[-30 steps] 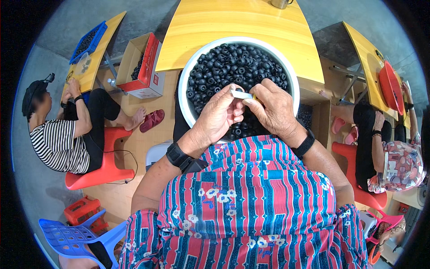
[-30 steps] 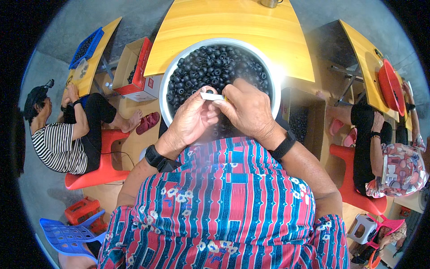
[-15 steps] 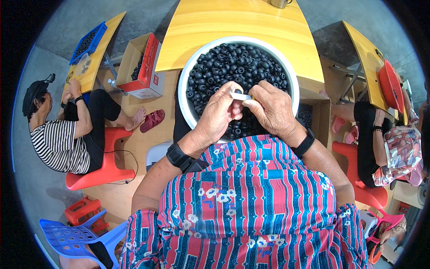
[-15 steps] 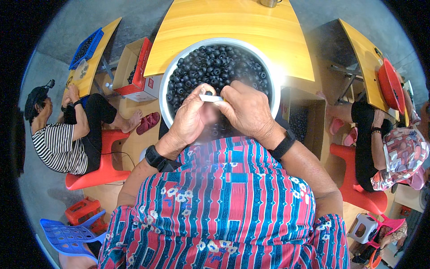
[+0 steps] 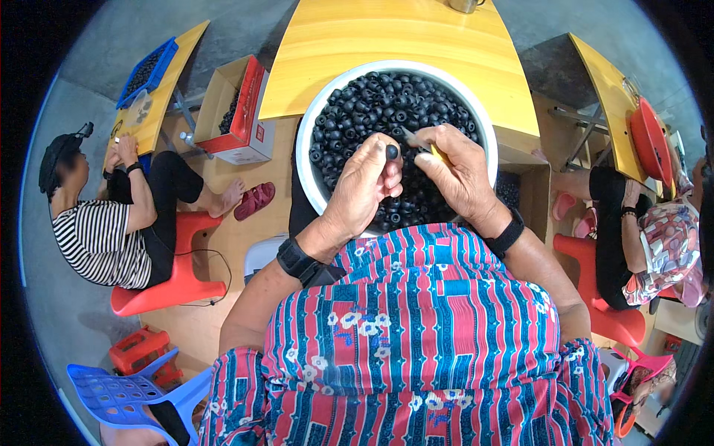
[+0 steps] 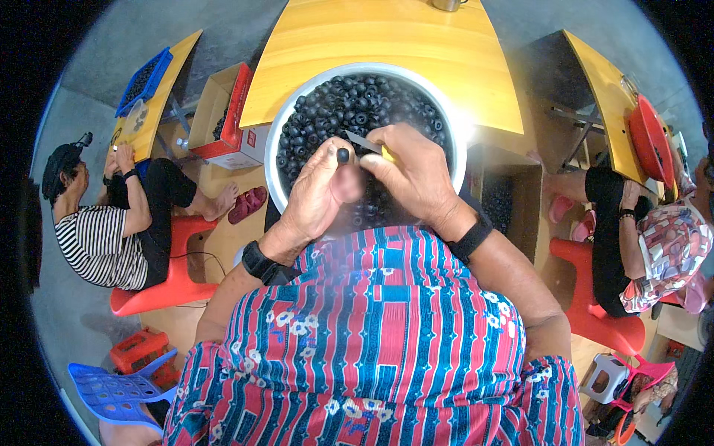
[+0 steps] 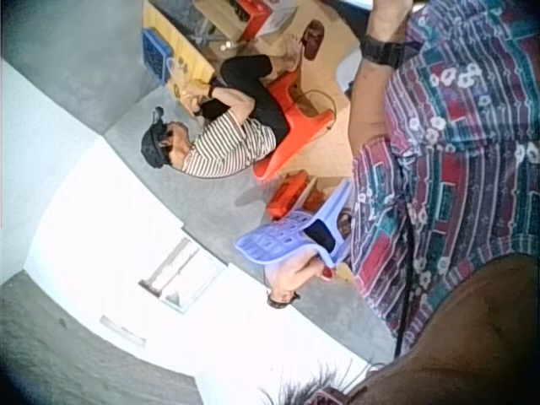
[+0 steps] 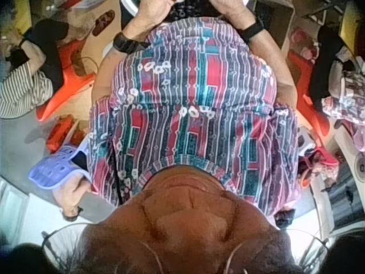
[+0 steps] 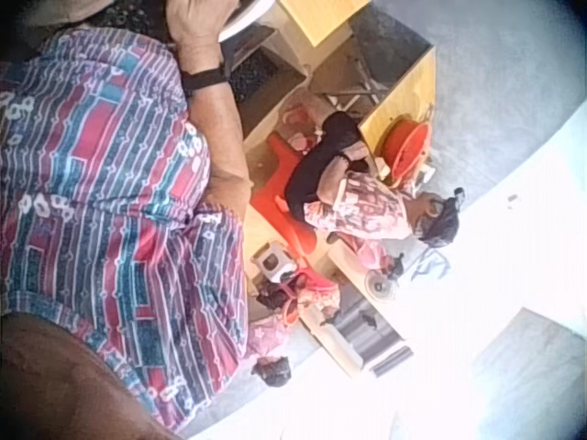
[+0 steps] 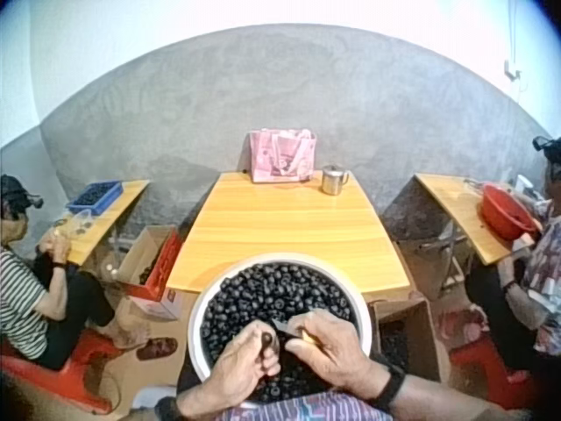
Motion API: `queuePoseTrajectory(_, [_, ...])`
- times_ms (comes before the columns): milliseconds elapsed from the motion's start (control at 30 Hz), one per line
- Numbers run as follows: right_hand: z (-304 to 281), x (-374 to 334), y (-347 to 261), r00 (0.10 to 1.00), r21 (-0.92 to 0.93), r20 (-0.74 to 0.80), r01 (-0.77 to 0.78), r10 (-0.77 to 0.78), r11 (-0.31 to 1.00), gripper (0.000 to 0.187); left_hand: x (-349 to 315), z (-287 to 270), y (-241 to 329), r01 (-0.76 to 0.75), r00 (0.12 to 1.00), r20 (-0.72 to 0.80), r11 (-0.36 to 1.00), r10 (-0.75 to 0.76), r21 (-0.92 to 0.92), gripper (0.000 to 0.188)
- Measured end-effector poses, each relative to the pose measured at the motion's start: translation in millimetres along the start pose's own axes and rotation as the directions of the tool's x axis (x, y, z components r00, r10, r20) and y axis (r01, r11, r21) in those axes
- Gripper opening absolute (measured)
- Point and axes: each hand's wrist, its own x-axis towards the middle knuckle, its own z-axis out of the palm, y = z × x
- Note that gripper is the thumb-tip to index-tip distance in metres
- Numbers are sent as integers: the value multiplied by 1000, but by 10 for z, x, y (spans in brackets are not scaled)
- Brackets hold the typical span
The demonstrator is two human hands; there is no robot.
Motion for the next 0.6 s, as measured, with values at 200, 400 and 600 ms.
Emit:
queuePoseTrajectory(200, [5, -23, -84, 990, -82, 89, 117, -110, 990, 49, 17, -22, -41, 24, 999, -22, 1000, -24, 3, 31])
queuePoseTrajectory(400, [-28, -19, -140, 977, -209, 141, 185, -158, 960, 55, 51, -111, -93, -2, 1000, 22, 996, 4, -89, 32])
queuePoseTrajectory(600, [-30, -28, -121, 963, -275, 180, 243, -199, 930, 60, 66, -126, -106, -15, 1000, 6, 991, 16, -134, 28])
